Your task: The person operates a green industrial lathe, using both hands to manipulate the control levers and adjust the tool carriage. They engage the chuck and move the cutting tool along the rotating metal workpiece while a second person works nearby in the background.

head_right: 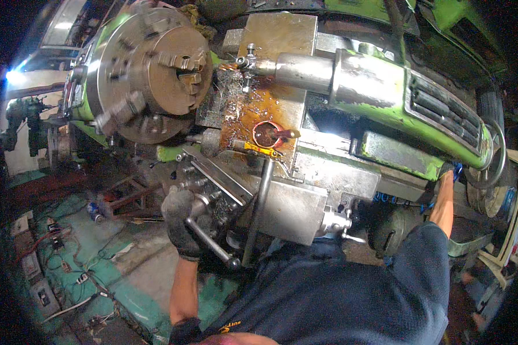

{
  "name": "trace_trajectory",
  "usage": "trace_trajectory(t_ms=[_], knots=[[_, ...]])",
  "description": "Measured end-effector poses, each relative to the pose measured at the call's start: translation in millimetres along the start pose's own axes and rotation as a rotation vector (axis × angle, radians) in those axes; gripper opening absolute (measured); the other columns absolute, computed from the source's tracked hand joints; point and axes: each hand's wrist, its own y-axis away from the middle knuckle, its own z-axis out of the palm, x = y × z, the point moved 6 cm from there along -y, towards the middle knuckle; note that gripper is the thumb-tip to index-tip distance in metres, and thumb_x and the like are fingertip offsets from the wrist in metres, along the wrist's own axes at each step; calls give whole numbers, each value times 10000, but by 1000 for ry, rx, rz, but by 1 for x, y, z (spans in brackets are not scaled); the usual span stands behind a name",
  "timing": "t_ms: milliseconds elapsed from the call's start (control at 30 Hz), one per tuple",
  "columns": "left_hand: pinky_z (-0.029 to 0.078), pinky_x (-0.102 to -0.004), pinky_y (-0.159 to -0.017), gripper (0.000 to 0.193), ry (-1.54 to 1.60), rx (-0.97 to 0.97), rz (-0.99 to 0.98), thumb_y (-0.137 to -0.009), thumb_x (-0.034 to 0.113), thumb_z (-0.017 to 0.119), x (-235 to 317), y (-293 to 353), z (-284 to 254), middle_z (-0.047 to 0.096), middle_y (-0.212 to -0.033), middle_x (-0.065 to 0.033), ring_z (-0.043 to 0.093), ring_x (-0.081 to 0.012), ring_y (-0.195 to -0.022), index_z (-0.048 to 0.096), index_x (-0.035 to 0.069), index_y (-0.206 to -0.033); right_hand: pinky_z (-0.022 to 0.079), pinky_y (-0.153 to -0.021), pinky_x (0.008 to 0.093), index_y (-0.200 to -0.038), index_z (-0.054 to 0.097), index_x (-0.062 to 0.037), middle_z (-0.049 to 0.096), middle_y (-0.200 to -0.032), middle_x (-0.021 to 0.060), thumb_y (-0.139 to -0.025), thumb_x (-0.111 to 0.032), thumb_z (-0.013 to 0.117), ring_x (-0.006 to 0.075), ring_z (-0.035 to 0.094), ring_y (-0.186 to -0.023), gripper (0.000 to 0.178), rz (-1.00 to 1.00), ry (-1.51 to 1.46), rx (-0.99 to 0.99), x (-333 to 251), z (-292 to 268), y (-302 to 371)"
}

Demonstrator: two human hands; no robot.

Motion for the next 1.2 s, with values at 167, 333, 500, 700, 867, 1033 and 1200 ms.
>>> trace_trajectory(t_ms=[167, 333, 500, 700, 867, 1033, 1200], knots=[[435, -550, -1030, 362, 138, -9, -16, -863, 305, 686, -13, 8, 12, 666, -1098, -169, 627, -395, -1082, 647, 50, -1117, 508, -788, 359, -1170, 654, -88, 674, -1009, 13, -844, -214, 743, 169, 619, -895, 360, 11, 99, 36, 15, -15, 17], [438, -558, -1025, 351, 197, 54, 74, -868, 303, 684, -3, -8, 4, 665, -1093, -170, 628, -392, -1070, 645, 53, -1111, 509, -798, 364, -1172, 656, -85, 678, -1024, 24, -849, -228, 736, 180, 624, -910, 362, 37, 153, 70, 22, -41, 53], [440, -565, -1020, 340, 241, 63, 106, -873, 302, 683, -3, -14, 3, 663, -1088, -170, 630, -390, -1058, 643, 56, -1105, 510, -808, 368, -1175, 658, -81, 682, -1039, 35, -855, -242, 728, 192, 628, -926, 366, 76, 170, 106, 26, -65, 85], [443, -574, -1014, 328, 259, 76, 137, -879, 301, 682, 0, -13, -3, 661, -1083, -171, 632, -387, -1045, 641, 60, -1098, 511, -821, 374, -1179, 660, -77, 686, -1057, 48, -861, -258, 720, 205, 634, -945, 371, 99, 187, 118, 24, -68, 109], [445, -581, -1010, 318, 282, 97, 156, -884, 299, 680, 1, -13, -8, 660, -1078, -171, 634, -384, -1033, 640, 63, -1092, 512, -831, 378, -1182, 663, -74, 689, -1073, 58, -866, -272, 712, 217, 638, -960, 376, 94, 195, 125, 16, -69, 120], [448, -589, -1005, 307, 290, 112, 182, -889, 298, 679, 2, -11, -14, 658, -1073, -172, 635, -381, -1021, 638, 66, -1086, 512, -841, 383, -1185, 665, -70, 693, -1088, 69, -871, -285, 705, 228, 642, -976, 382, 93, 204, 118, 15, -69, 131], [429, -625, -1012, 321, 293, 105, 169, -879, 302, 684, 2, -8, -11, 632, -1114, -162, 615, -369, -1054, 617, 79, -1099, 513, -852, 387, -1188, 667, -67, 697, -1103, 80, -877, -299, 698, 240, 647, -992, 390, 76, 217, 111, 12, -67, 129]])
